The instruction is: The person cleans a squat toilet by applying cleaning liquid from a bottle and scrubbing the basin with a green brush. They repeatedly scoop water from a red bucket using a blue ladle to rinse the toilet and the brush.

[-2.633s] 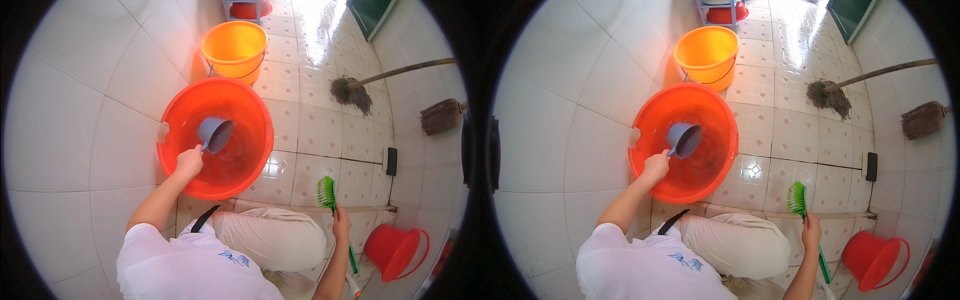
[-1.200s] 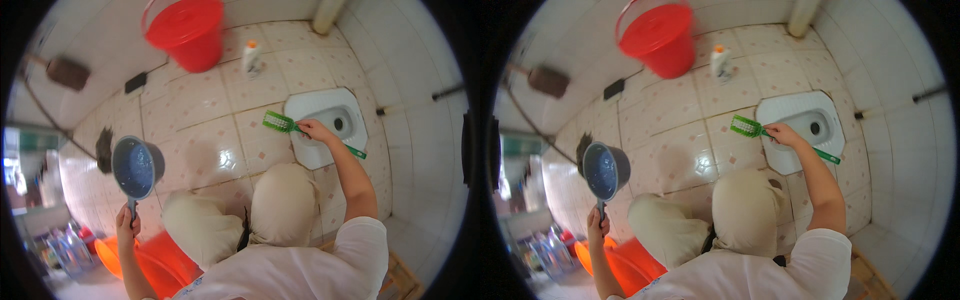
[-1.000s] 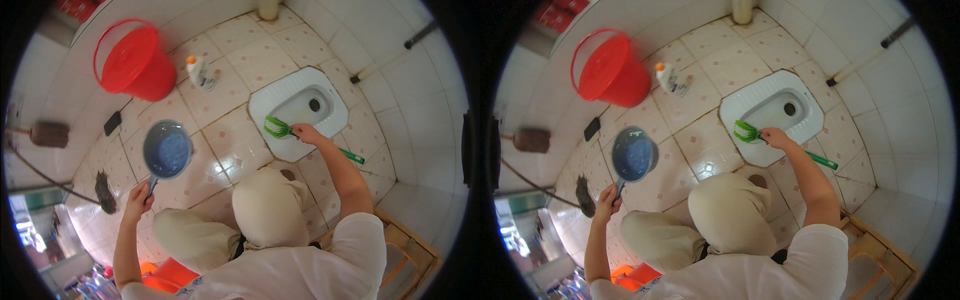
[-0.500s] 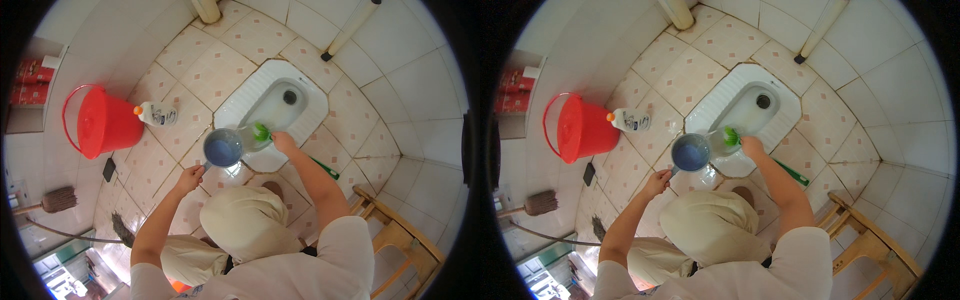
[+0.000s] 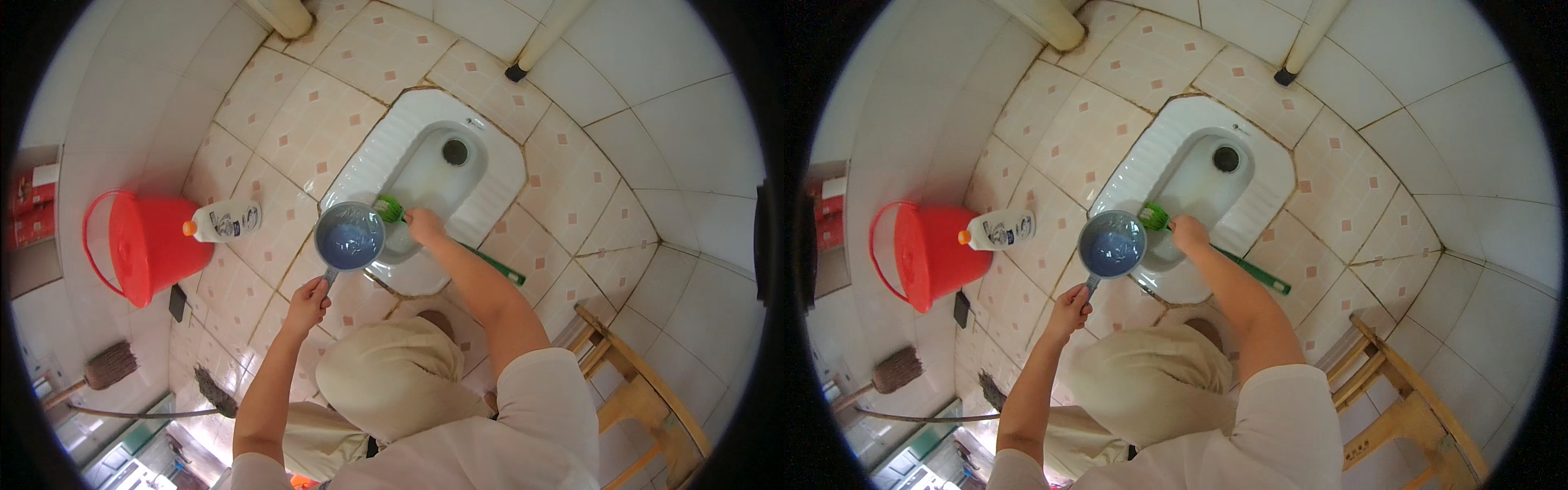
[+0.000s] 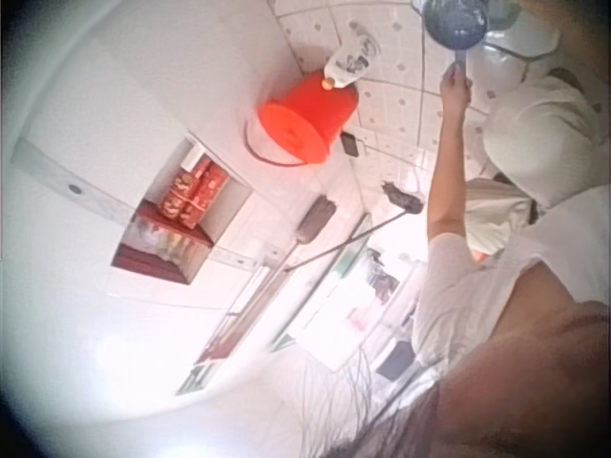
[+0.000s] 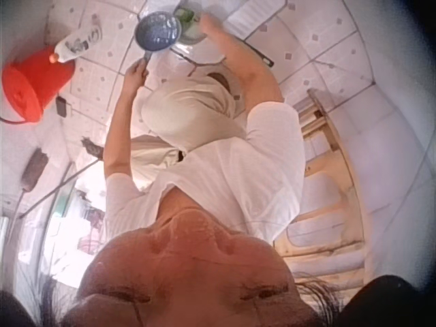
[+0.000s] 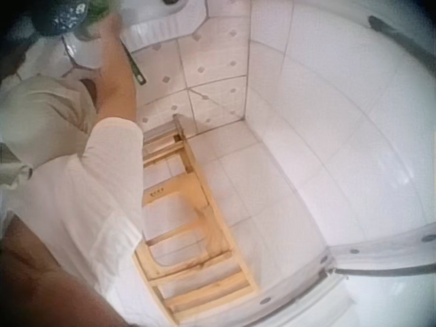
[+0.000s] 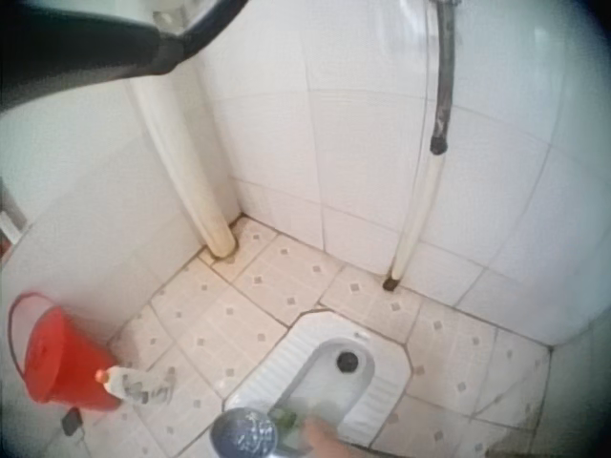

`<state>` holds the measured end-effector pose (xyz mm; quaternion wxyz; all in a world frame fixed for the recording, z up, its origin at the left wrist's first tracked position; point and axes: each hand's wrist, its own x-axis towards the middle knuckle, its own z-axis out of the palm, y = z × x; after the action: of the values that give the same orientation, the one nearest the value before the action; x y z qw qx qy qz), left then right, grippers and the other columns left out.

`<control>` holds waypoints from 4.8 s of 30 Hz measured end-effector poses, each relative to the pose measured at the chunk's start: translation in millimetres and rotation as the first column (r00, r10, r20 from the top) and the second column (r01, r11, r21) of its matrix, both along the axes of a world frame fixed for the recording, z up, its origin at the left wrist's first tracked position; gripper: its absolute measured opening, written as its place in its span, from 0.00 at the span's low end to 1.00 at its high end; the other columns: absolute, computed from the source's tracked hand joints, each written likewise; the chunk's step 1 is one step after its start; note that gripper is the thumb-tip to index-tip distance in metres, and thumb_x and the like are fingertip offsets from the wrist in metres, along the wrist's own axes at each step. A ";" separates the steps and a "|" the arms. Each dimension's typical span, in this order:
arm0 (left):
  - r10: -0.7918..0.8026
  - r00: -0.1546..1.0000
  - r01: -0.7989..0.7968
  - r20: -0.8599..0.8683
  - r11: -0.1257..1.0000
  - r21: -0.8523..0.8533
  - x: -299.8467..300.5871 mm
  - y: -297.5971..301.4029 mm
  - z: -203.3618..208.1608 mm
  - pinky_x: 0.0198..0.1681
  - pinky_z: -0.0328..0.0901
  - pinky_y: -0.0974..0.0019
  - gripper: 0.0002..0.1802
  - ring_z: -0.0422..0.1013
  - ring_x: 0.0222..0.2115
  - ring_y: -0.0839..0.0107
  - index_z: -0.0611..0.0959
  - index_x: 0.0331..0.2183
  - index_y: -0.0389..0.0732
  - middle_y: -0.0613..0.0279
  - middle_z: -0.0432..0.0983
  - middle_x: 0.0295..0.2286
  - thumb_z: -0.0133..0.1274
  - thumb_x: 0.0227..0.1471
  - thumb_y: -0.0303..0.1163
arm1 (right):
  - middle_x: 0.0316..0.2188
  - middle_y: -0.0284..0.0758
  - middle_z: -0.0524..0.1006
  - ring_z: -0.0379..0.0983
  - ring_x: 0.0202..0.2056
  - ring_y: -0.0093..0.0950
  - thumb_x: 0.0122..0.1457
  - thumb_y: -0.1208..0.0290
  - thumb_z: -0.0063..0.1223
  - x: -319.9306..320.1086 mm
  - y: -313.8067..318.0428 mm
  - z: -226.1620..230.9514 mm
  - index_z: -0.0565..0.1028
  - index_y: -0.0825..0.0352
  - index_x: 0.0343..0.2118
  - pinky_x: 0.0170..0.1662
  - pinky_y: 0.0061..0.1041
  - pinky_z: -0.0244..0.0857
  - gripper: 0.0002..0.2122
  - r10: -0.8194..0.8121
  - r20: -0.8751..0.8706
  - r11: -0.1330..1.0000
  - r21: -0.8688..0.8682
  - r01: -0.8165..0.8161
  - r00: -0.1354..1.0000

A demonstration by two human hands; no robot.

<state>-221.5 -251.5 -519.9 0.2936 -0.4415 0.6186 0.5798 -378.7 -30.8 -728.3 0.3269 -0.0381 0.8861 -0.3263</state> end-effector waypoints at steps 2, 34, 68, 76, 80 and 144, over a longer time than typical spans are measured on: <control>-0.026 1.000 0.026 0.009 0.999 -0.019 -16.2 6.3 -0.3 0.12 0.49 0.79 0.18 0.53 0.11 0.85 0.74 0.46 0.44 0.72 0.63 0.16 0.45 0.57 0.42 | 0.35 0.41 0.77 0.72 0.38 0.42 0.54 0.66 0.46 -13.3 8.1 -2.3 0.78 0.57 0.34 0.40 0.39 0.66 0.09 -0.027 -0.017 1.000 -0.013 0.027 0.999; -0.073 0.997 0.069 -0.026 0.992 -0.108 -63.8 19.1 -13.2 0.14 0.47 0.80 0.21 0.52 0.13 0.85 0.71 0.50 0.45 0.74 0.62 0.17 0.45 0.57 0.43 | 0.27 0.45 0.75 0.73 0.29 0.44 0.58 0.67 0.40 25.7 2.9 -0.6 0.73 0.63 0.37 0.33 0.42 0.66 0.10 0.066 -0.273 0.998 0.019 -0.063 0.960; -0.434 0.898 0.360 -0.081 0.826 -0.435 -31.5 -21.1 -0.2 0.26 0.64 0.58 0.16 0.71 0.19 0.55 0.76 0.44 0.42 0.49 0.72 0.18 0.44 0.57 0.39 | 0.31 0.33 0.79 0.75 0.32 0.30 0.49 0.69 0.54 -157.8 -9.2 -9.3 0.80 0.59 0.31 0.34 0.32 0.67 0.07 0.660 0.423 -0.733 0.545 -0.408 -0.621; -0.403 0.910 0.337 -0.094 0.854 -0.398 -30.6 -17.5 8.5 0.25 0.65 0.60 0.17 0.71 0.16 0.60 0.75 0.44 0.41 0.50 0.72 0.16 0.44 0.57 0.39 | 0.31 0.35 0.80 0.76 0.33 0.31 0.49 0.67 0.52 -115.1 -40.7 30.4 0.81 0.59 0.29 0.33 0.31 0.68 0.07 0.755 0.211 -0.624 0.522 -0.582 -0.621; -0.391 0.914 0.319 -0.109 0.858 -0.403 -23.9 -13.0 5.8 0.26 0.65 0.59 0.17 0.72 0.19 0.56 0.76 0.44 0.41 0.49 0.72 0.17 0.44 0.57 0.39 | 0.29 0.35 0.79 0.76 0.33 0.33 0.49 0.67 0.49 -86.7 -38.6 39.2 0.81 0.56 0.28 0.33 0.33 0.68 0.08 0.956 0.083 -0.289 0.430 -0.855 -0.282; -0.436 0.858 0.282 -0.270 0.841 -0.463 -161.3 60.6 -63.0 0.25 0.60 0.72 0.23 0.64 0.21 0.77 0.70 0.51 0.32 0.64 0.68 0.20 0.42 0.57 0.36 | 0.30 0.44 0.77 0.75 0.34 0.41 0.60 0.70 0.33 -85.3 15.0 -16.7 0.74 0.64 0.37 0.35 0.42 0.68 0.13 -0.210 -0.201 0.950 0.189 0.248 0.957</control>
<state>-382.8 -190.9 -582.9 0.1802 -0.2510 0.8417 0.4428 -464.0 -15.8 -745.0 0.2079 0.0713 0.9399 -0.2612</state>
